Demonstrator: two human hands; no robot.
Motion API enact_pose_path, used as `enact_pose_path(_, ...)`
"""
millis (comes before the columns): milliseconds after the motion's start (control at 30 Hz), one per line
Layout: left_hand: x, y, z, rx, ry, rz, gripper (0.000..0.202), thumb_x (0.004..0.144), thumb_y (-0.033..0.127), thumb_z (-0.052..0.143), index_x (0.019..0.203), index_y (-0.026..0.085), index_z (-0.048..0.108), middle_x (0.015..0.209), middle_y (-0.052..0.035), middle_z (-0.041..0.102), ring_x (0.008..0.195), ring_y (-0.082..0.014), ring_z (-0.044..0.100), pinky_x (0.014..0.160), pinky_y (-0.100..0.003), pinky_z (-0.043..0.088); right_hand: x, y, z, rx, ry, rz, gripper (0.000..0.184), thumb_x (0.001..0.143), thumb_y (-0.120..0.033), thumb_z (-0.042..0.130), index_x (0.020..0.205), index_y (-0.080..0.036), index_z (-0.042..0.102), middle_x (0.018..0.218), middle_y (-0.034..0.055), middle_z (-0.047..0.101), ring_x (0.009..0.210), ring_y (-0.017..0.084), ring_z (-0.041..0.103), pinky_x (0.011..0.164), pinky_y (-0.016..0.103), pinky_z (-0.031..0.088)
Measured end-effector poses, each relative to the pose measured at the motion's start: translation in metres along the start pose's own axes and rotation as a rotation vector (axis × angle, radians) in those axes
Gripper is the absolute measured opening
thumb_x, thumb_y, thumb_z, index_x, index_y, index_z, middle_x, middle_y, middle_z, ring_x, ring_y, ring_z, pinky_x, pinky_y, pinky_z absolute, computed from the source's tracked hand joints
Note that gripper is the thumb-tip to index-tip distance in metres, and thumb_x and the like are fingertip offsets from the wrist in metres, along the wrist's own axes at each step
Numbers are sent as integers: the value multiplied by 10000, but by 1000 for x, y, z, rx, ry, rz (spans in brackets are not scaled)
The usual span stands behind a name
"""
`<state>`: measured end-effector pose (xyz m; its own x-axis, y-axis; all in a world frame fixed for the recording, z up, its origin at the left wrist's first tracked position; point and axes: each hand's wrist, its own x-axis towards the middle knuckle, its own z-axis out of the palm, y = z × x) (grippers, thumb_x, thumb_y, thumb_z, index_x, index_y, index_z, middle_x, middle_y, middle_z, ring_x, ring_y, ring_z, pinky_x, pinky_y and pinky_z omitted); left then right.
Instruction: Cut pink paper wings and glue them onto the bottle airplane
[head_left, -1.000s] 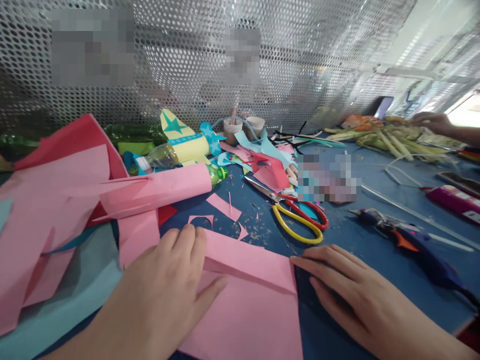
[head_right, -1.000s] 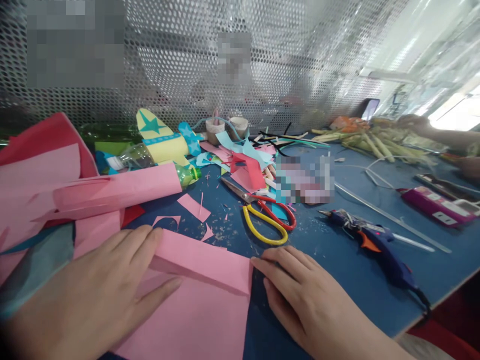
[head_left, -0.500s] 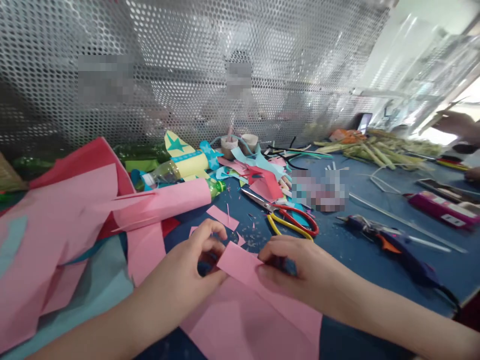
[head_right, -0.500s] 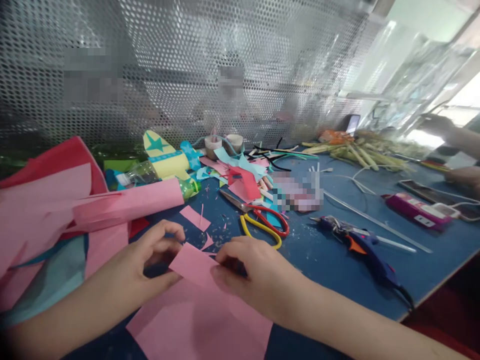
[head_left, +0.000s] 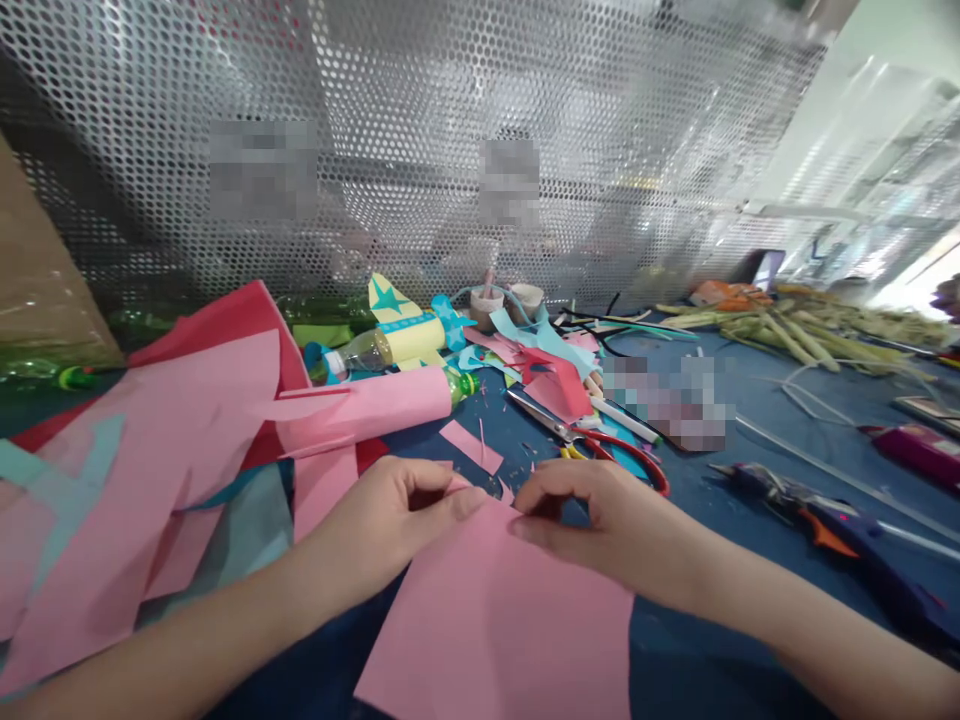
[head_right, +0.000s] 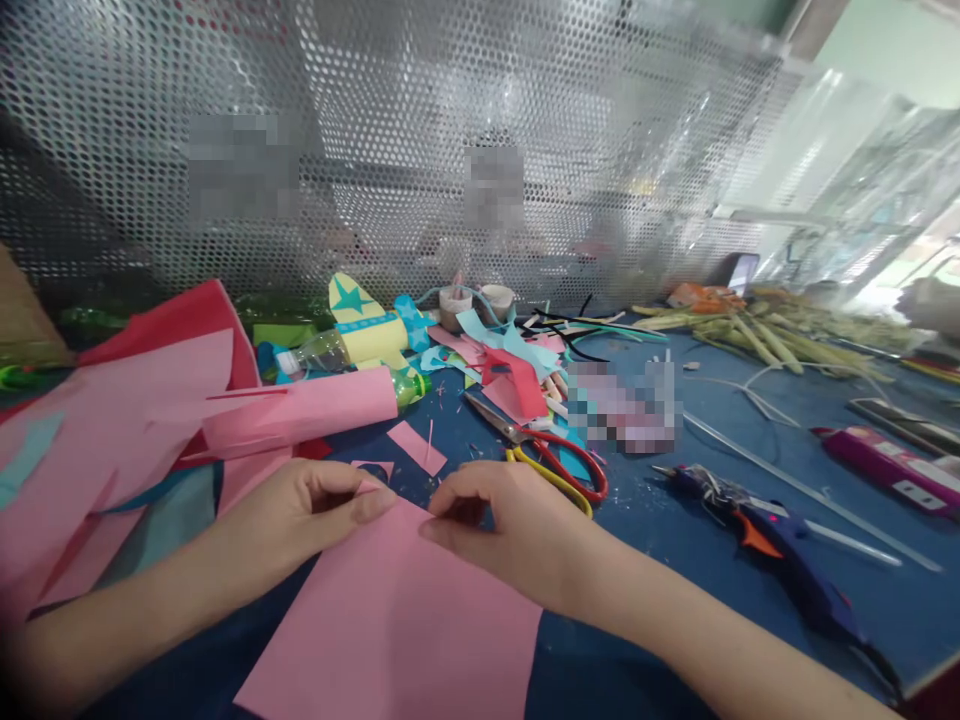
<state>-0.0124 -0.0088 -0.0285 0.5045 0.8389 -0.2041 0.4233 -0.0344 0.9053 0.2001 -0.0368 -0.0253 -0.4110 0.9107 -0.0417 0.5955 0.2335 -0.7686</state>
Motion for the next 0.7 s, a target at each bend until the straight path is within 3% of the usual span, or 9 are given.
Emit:
enact_pose_path(200, -1, 0, 4, 57, -18, 21, 290, 804, 407, 553, 641, 189, 654, 604, 37, 524, 610, -134, 474, 556, -215, 356, 5, 9, 15, 238, 6, 4, 165, 874, -294, 554, 784, -183, 636, 736, -4, 648, 650, 123, 557, 568, 217, 420)
enact_pose_path(367, -2, -5, 7, 92, -25, 39, 284, 812, 375, 542, 614, 188, 622, 589, 44, 518, 601, -130, 481, 550, -213, 355, 2, 11, 20, 185, 87, -61, 110, 847, -202, 563, 750, -196, 616, 720, -17, 632, 659, 120, 558, 593, 218, 427)
enact_pose_path(533, 1, -6, 5, 90, -28, 51, 266, 844, 376, 517, 762, 204, 703, 738, 28, 663, 729, -167, 582, 647, -229, 433, -2, 12, 22, 115, 144, -166, 125, 840, -168, 586, 721, -205, 588, 687, -33, 588, 641, 105, 534, 613, 207, 425)
enact_pose_path(700, 1, -3, 0, 181, -5, 85, 289, 842, 375, 519, 718, 202, 715, 669, 27, 658, 686, -178, 592, 595, -233, 439, 0, 14, 19, 90, 131, -113, 121, 844, -179, 586, 726, -208, 587, 686, -35, 588, 630, 106, 527, 590, 207, 413)
